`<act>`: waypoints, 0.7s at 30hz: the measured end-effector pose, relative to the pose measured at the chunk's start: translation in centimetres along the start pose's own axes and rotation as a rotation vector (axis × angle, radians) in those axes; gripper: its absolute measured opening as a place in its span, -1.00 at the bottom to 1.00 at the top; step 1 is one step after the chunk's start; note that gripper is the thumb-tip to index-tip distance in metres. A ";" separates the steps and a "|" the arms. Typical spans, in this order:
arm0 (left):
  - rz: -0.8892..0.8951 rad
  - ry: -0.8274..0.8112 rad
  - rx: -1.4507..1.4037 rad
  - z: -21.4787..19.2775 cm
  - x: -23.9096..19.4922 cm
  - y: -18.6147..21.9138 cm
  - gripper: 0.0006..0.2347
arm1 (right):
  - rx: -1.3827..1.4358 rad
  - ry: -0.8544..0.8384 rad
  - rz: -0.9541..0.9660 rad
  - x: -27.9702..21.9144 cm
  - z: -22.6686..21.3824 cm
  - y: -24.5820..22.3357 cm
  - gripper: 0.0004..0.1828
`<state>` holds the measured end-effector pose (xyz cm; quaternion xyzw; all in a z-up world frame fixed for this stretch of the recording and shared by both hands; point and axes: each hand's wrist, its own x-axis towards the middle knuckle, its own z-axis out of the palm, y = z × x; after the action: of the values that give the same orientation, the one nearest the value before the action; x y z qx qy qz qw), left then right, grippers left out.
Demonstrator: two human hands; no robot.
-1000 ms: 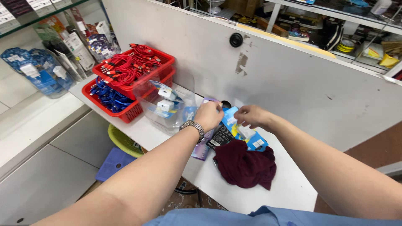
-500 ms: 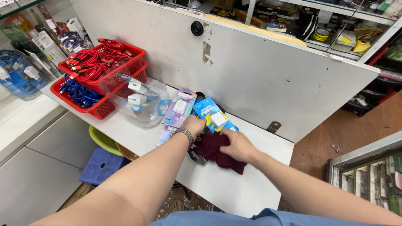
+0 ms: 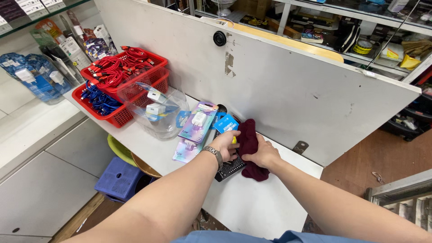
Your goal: The person wipes a white countertop with a maroon cloth, then picks up several packaged phone chargers and wipes each package individually. The person places the cleaned packages into a clear plastic container on the counter.
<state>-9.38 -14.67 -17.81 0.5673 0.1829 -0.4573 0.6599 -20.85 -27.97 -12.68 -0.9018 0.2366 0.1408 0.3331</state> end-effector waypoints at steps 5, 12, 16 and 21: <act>0.077 0.005 0.072 1.1 -0.8 0.1 -0.40 | 0.311 -0.109 0.059 1.3 -2.0 0.3 0.05; 0.212 0.418 0.043 0.6 -0.6 -1.6 -0.50 | 0.463 -0.125 0.117 1.2 -2.0 0.3 -0.11; 0.033 0.126 -0.174 -0.2 0.2 -0.2 -0.43 | 0.458 -0.100 0.051 0.9 -0.6 0.7 -0.05; 0.010 0.073 -0.067 0.3 0.7 0.5 -0.47 | 0.557 -0.181 0.044 0.8 -1.9 1.0 -0.13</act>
<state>-8.71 -15.24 -17.96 0.5622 0.2193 -0.4265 0.6738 -20.47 -30.23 -12.14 -0.7542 0.2549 0.1574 0.5843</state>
